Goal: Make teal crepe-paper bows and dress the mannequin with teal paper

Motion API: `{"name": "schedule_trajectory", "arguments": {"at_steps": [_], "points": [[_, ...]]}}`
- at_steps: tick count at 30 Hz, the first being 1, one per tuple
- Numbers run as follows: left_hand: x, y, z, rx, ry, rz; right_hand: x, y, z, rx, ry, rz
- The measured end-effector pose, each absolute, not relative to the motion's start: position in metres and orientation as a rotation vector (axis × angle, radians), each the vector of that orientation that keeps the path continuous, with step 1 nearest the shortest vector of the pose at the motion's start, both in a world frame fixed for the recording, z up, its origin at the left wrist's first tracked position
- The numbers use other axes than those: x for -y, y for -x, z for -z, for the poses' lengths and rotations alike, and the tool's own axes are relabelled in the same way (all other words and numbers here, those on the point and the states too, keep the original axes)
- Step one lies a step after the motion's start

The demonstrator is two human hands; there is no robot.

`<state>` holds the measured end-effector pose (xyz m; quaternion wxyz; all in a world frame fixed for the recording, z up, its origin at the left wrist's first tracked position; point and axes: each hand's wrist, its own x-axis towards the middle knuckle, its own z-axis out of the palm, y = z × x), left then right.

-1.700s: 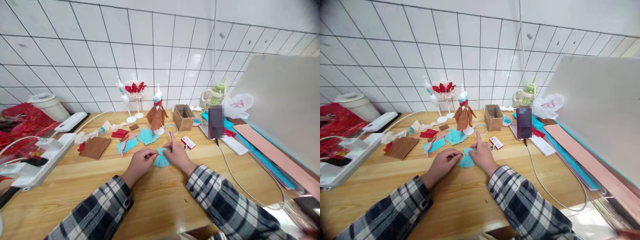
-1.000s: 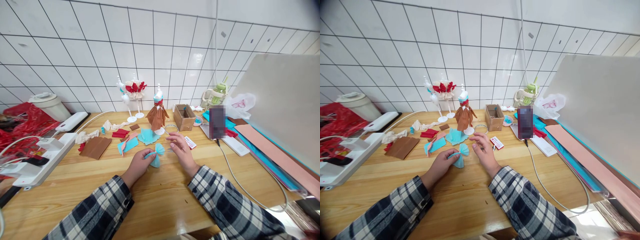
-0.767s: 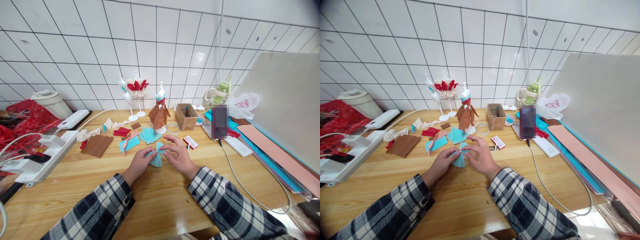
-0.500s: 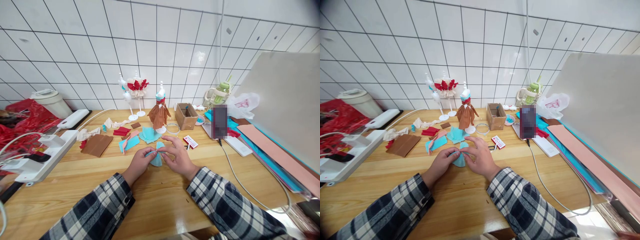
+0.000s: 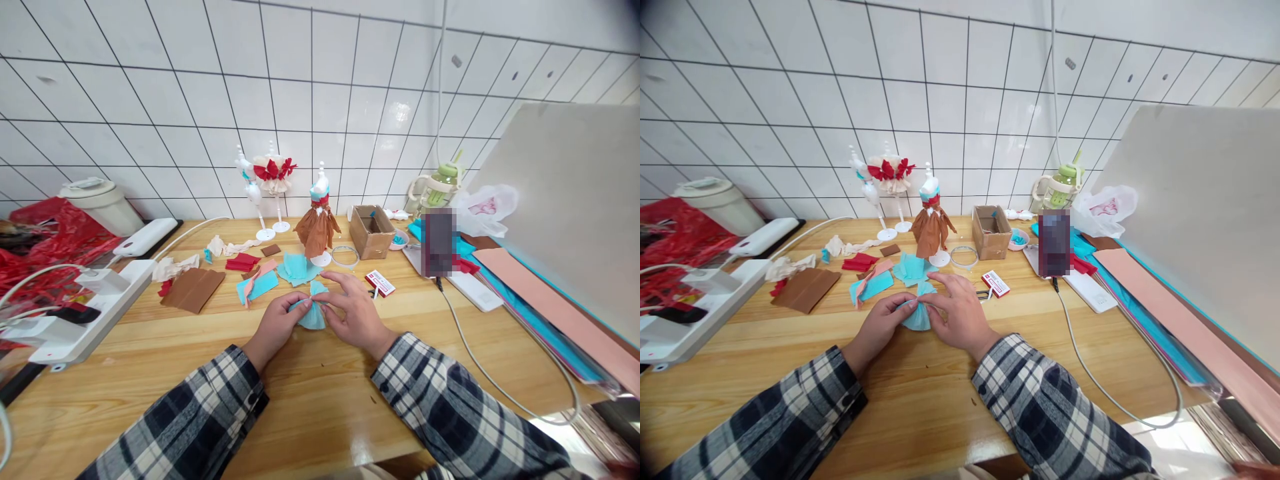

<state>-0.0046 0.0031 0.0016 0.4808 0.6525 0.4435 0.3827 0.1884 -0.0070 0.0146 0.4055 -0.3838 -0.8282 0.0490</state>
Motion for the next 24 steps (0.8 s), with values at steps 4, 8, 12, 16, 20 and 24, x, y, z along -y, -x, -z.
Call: {"name": "schedule_trajectory", "arguments": {"at_steps": [4, 8, 12, 16, 20, 24], "points": [[-0.0027, 0.0037, -0.0017, -1.079, -1.590, -0.960, 0.0077, -0.1886, -0.0141, 2.094, 0.967, -0.138], [-0.0022, 0.0042, -0.0041, -1.086, -1.577, -0.990, 0.0085, -0.1882, -0.0135, 2.090, 0.954, -0.150], [-0.0019, 0.0056, -0.0069, -1.092, -1.555, -1.009, 0.0091, -0.1881, -0.0133, 2.081, 0.927, -0.177], [-0.0008, 0.0050, -0.0076, -1.087, -1.509, -1.012, 0.0107, -0.1869, -0.0132, 2.040, 0.893, -0.195], [0.0016, 0.0030, -0.0071, -1.057, -1.443, -1.002, 0.0133, -0.1838, -0.0123, 1.904, 0.901, -0.294], [0.0007, 0.0038, -0.0028, -1.030, -1.382, -1.014, 0.0137, -0.1831, -0.0114, 1.974, 0.875, -0.264]]}}
